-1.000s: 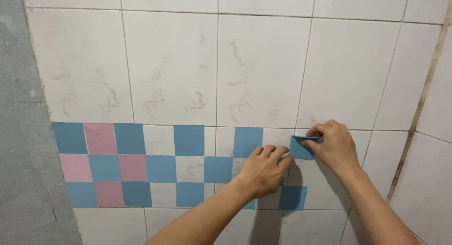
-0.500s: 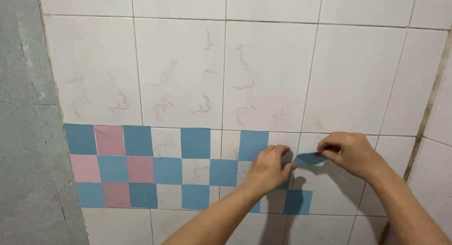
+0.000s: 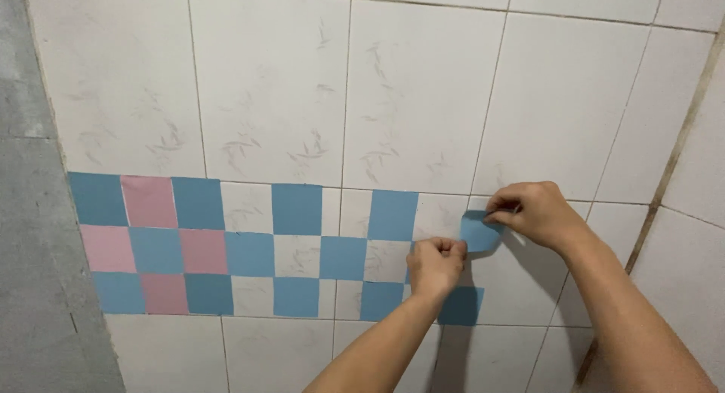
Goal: Cutting, peeling, and applying small rectangular stickers to wall tiles to create a decorative pattern.
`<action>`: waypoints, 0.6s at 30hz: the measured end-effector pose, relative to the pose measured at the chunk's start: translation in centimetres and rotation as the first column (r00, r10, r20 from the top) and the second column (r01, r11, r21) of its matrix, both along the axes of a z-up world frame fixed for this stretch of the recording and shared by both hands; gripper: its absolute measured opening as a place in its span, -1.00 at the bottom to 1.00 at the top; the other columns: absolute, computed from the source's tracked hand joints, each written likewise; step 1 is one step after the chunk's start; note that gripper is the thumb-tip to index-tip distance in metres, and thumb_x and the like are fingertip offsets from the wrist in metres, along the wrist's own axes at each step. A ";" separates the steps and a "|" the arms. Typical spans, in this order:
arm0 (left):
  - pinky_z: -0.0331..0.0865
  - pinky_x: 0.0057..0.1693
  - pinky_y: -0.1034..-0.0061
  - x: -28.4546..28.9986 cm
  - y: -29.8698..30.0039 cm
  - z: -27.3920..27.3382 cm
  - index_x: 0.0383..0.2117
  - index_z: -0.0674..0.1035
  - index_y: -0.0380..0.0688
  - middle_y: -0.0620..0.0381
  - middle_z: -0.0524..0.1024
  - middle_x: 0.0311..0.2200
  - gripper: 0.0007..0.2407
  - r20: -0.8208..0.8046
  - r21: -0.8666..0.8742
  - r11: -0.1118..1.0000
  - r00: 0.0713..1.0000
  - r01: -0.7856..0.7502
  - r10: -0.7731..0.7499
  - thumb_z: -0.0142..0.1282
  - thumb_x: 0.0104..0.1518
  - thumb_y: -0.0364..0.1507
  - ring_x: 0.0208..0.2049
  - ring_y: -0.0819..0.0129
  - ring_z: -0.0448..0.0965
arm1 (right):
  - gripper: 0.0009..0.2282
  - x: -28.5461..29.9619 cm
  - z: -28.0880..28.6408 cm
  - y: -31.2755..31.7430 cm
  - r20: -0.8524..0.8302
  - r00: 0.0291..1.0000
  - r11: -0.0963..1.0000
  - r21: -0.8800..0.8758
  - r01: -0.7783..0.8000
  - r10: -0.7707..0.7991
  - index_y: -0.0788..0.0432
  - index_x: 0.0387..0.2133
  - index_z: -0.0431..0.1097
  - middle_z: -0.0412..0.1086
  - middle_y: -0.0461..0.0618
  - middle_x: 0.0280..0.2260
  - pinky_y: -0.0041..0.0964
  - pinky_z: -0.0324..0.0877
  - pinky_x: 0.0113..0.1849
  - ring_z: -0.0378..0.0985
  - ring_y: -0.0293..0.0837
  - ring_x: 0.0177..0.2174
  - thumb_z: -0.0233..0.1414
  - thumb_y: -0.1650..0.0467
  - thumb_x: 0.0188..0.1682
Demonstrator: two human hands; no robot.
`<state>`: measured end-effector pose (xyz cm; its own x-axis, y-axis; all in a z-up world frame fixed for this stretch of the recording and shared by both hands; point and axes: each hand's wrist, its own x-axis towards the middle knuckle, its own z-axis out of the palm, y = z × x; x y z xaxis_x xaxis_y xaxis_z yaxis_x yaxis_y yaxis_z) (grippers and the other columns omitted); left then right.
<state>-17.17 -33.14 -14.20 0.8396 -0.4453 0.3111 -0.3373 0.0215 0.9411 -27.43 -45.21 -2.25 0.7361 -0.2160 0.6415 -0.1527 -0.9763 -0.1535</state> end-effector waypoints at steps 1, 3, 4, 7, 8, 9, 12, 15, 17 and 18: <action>0.43 -0.37 0.56 -0.2 -0.1 0.1 -0.39 0.69 -0.03 0.25 0.62 -0.60 -0.88 -0.002 0.000 1.000 1.000 0.002 -0.002 0.15 0.19 -0.34 -0.48 0.41 0.62 | -0.86 0.0 -0.2 -0.2 -0.002 1.000 1.000 0.000 0.002 -0.002 0.04 -0.44 0.68 0.68 -0.06 -0.42 -0.25 0.58 -0.18 0.72 -0.06 -0.29 0.31 0.53 -0.22; 0.41 -0.40 0.60 -0.3 -0.1 0.5 -0.39 0.69 -0.06 0.24 0.62 -0.61 -0.88 0.002 -0.025 0.999 0.999 -0.035 0.035 0.16 0.19 -0.35 -0.52 0.44 0.60 | -0.85 0.3 -0.6 -0.5 0.041 0.999 0.999 0.052 0.010 -0.012 0.05 -0.39 0.68 0.67 0.02 -0.39 -0.22 0.57 -0.20 0.71 -0.01 -0.30 0.32 0.52 -0.22; 0.41 -0.40 0.60 -0.8 0.3 0.9 -0.39 0.69 -0.06 0.24 0.62 -0.61 -0.88 0.003 -0.025 0.999 0.999 -0.038 0.038 0.16 0.19 -0.35 -0.52 0.44 0.60 | -0.85 0.6 -0.8 -0.8 0.042 0.999 0.999 0.052 0.007 -0.009 0.05 -0.39 0.68 0.67 0.02 -0.39 -0.22 0.57 -0.20 0.71 -0.01 -0.30 0.32 0.52 -0.22; 0.45 -0.32 0.53 -1.9 0.9 1.9 -0.33 0.71 -0.18 0.10 0.66 -0.54 -0.83 0.022 -0.019 0.997 0.997 -0.069 0.069 0.16 0.20 -0.34 -0.42 0.29 0.65 | -0.83 1.0 -1.0 -1.8 0.107 0.994 0.997 0.079 -0.002 -0.007 0.09 -0.37 0.67 0.65 0.08 -0.45 -0.18 0.54 -0.24 0.70 0.04 -0.34 0.36 0.50 -0.26; 0.46 -0.32 0.50 -2.0 0.9 2.0 -0.34 0.71 -0.16 0.11 0.66 -0.54 -0.82 0.024 -0.010 0.996 0.996 -0.087 0.087 0.17 0.19 -0.33 -0.42 0.26 0.67 | -0.81 1.1 -1.1 -2.1 0.122 0.992 0.996 0.091 -0.006 -0.005 0.08 -0.36 0.67 0.65 0.07 -0.45 -0.18 0.54 -0.24 0.69 0.03 -0.35 0.36 0.50 -0.27; 0.47 -0.31 0.48 -2.1 1.0 2.1 -0.35 0.72 -0.15 0.12 0.67 -0.54 -0.82 0.027 -0.001 0.995 0.994 -0.105 0.105 0.18 0.18 -0.32 -0.41 0.23 0.69 | -0.78 1.2 -1.3 -2.3 0.137 0.991 0.995 0.103 -0.010 -0.005 0.08 -0.34 0.67 0.65 0.06 -0.46 -0.19 0.53 -0.24 0.68 0.02 -0.36 0.37 0.51 -0.28; 0.46 -0.32 0.52 -2.6 1.4 2.6 -0.35 0.72 -0.16 0.11 0.66 -0.55 -0.83 0.032 0.005 0.992 0.992 -0.126 0.126 0.19 0.18 -0.33 -0.43 0.21 0.68 | -0.79 1.1 -1.2 -2.0 0.150 0.989 0.994 0.106 -0.004 -0.012 0.11 -0.35 0.66 0.64 0.09 -0.48 -0.20 0.52 -0.26 0.67 0.03 -0.37 0.38 0.51 -0.29; 0.47 -0.32 0.54 -3.2 1.8 3.0 -0.38 0.73 -0.13 0.11 0.66 -0.57 -0.83 0.019 0.011 0.990 0.990 -0.138 0.137 0.18 0.18 -0.33 -0.45 0.25 0.68 | -0.79 1.4 -1.3 -2.3 0.168 0.986 0.992 0.120 -0.025 0.005 0.13 -0.36 0.66 0.63 0.09 -0.51 -0.21 0.51 -0.28 0.65 0.02 -0.40 0.39 0.52 -0.30; 0.48 -0.31 0.51 -2.9 1.3 2.6 -0.39 0.73 -0.13 0.11 0.66 -0.58 -0.82 0.025 0.008 0.989 0.989 -0.145 0.145 0.18 0.17 -0.32 -0.45 0.23 0.68 | -0.79 1.2 -1.2 -1.9 0.180 0.984 0.993 0.116 -0.034 0.013 0.15 -0.38 0.66 0.61 0.11 -0.52 -0.20 0.49 -0.30 0.63 0.03 -0.42 0.38 0.54 -0.31; 0.49 -0.31 0.49 -2.7 1.1 2.5 -0.39 0.73 -0.14 0.11 0.66 -0.58 -0.82 0.029 0.005 0.988 0.988 -0.152 0.152 0.17 0.16 -0.32 -0.46 0.20 0.69 | -0.79 1.2 -1.1 -1.7 0.191 0.981 0.993 0.111 -0.043 0.021 0.18 -0.39 0.65 0.60 0.13 -0.54 -0.19 0.47 -0.32 0.62 0.05 -0.43 0.37 0.56 -0.31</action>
